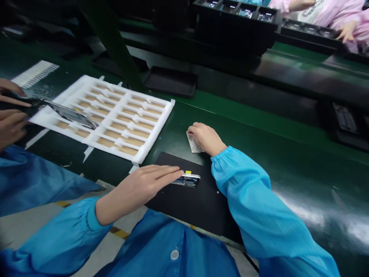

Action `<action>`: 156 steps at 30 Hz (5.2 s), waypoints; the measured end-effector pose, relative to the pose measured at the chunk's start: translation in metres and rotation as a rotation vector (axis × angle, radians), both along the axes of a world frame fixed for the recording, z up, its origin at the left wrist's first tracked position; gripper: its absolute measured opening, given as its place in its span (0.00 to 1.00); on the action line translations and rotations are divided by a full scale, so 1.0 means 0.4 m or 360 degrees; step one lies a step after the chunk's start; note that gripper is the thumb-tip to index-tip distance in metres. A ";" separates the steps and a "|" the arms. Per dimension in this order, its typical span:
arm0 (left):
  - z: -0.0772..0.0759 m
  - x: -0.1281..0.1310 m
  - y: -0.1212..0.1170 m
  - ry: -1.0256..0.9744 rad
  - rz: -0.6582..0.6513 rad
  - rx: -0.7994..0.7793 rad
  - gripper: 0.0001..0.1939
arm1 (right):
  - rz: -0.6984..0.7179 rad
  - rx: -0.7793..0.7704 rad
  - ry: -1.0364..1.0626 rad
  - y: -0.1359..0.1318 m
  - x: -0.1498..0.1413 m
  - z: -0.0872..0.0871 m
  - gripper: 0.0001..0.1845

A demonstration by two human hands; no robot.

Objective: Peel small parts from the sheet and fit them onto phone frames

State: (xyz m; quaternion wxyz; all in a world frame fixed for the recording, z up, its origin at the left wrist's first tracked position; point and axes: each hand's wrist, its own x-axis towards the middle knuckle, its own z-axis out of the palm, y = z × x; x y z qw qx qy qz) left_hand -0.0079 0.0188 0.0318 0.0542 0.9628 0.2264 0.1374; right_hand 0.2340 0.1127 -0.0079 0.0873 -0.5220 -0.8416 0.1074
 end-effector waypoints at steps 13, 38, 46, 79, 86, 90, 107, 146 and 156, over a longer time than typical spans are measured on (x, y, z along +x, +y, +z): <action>-0.009 -0.006 -0.028 -0.0215 0.0079 0.0076 0.18 | 0.0304 -0.0082 -0.0288 0.014 -0.023 0.004 0.14; -0.018 0.005 0.010 -0.0626 0.0463 -0.0926 0.12 | -0.0790 -0.0015 0.1378 -0.179 0.099 0.003 0.10; -0.113 0.100 -0.008 -0.1213 0.0938 -0.2071 0.17 | -0.1059 -0.0085 0.1927 -0.462 -0.078 0.010 0.11; -0.077 0.080 0.000 -0.0364 0.0654 -0.1783 0.19 | -0.1123 -0.0222 0.2057 -0.418 -0.083 -0.062 0.12; -0.064 0.082 0.010 -0.0342 0.0545 -0.1883 0.22 | -0.1151 -0.0230 0.2044 -0.413 -0.085 -0.051 0.11; -0.059 0.088 0.009 -0.0305 0.0592 -0.1816 0.22 | -0.1160 -0.0163 0.1933 -0.412 -0.085 -0.041 0.11; -0.063 0.092 0.003 -0.0289 0.0544 -0.1735 0.18 | -0.1193 -0.0149 0.1878 -0.418 -0.093 -0.048 0.12; -0.055 0.030 -0.055 -0.0063 0.0251 0.0421 0.21 | -0.0730 0.0422 0.0525 -0.565 0.053 -0.114 0.03; -0.066 0.023 -0.049 -0.0284 0.0169 0.0392 0.17 | -0.0703 0.0278 0.0548 -0.556 0.062 -0.098 0.05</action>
